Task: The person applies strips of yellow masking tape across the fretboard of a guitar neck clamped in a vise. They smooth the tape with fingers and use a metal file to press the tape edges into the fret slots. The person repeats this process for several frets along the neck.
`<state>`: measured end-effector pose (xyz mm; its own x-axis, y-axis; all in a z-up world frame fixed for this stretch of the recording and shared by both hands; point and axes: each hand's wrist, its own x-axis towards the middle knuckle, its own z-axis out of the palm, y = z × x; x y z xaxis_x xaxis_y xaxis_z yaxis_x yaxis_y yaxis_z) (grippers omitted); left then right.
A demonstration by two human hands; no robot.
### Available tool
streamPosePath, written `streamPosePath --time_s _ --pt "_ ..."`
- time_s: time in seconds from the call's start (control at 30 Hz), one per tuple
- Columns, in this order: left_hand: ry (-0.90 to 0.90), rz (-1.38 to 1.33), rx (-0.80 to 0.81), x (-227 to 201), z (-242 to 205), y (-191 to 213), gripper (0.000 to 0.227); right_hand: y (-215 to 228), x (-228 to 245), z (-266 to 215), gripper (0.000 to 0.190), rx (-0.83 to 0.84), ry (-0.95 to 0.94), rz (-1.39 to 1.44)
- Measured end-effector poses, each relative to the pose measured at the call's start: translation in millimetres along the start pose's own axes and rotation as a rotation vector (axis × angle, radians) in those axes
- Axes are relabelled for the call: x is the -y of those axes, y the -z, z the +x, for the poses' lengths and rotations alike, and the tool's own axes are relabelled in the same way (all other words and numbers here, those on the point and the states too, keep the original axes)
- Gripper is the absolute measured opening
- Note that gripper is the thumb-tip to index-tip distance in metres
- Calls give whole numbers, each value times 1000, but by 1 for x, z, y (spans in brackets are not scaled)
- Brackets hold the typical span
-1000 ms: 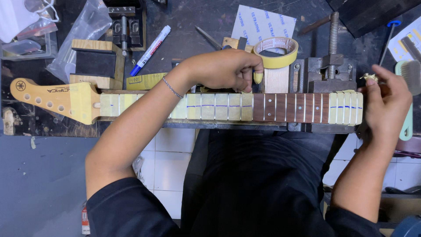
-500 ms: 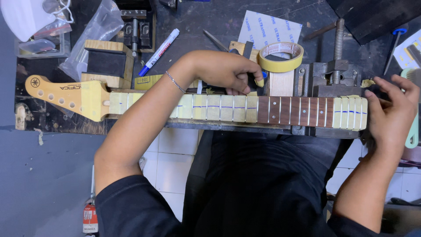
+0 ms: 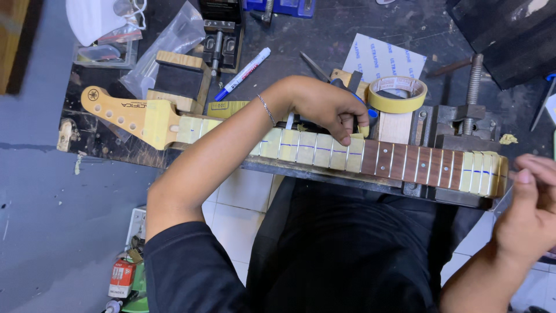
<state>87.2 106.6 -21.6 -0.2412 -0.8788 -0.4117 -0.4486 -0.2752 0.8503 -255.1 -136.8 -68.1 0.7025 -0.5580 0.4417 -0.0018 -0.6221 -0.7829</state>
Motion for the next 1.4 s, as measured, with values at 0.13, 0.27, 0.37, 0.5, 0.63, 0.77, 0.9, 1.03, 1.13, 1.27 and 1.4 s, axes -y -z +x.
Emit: streamPosePath --time_s 0.13,0.27,0.37,0.5,0.63,0.77,0.9,1.03,1.13,1.27,1.4 --pt "-23 -50 0 3 4 -2 56 -23 30 4 12 22 154 -52" --pt "5 -52 -3 -2 3 0 56 -32 32 7 19 -9 269 -175" --pt "4 -29 -27 -7 2 0 52 -34 31 7 21 -33 302 -204" --pt "-50 -22 -114 -7 5 0 41 -36 31 5 22 -61 306 -219" --pt "-74 -22 -152 -13 2 0 44 -37 34 6 23 -78 302 -215" --pt "-80 -74 -183 -19 -2 -2 42 -38 38 5 23 -80 283 -224" --pt "-54 -47 -192 -25 -4 1 48 -39 43 10 21 -82 279 -224" --pt "-58 -19 -199 -34 -8 -3 46 -39 46 9 20 -86 264 -224" --pt "-91 -3 -217 -31 -8 -1 41 -40 47 10 20 -99 248 -203" --pt "-102 13 -237 -35 -11 -1 37 -40 48 11 22 -97 232 -179" --pt "-142 34 -264 -41 -17 -6 35 -41 49 10 22 -97 227 -162"
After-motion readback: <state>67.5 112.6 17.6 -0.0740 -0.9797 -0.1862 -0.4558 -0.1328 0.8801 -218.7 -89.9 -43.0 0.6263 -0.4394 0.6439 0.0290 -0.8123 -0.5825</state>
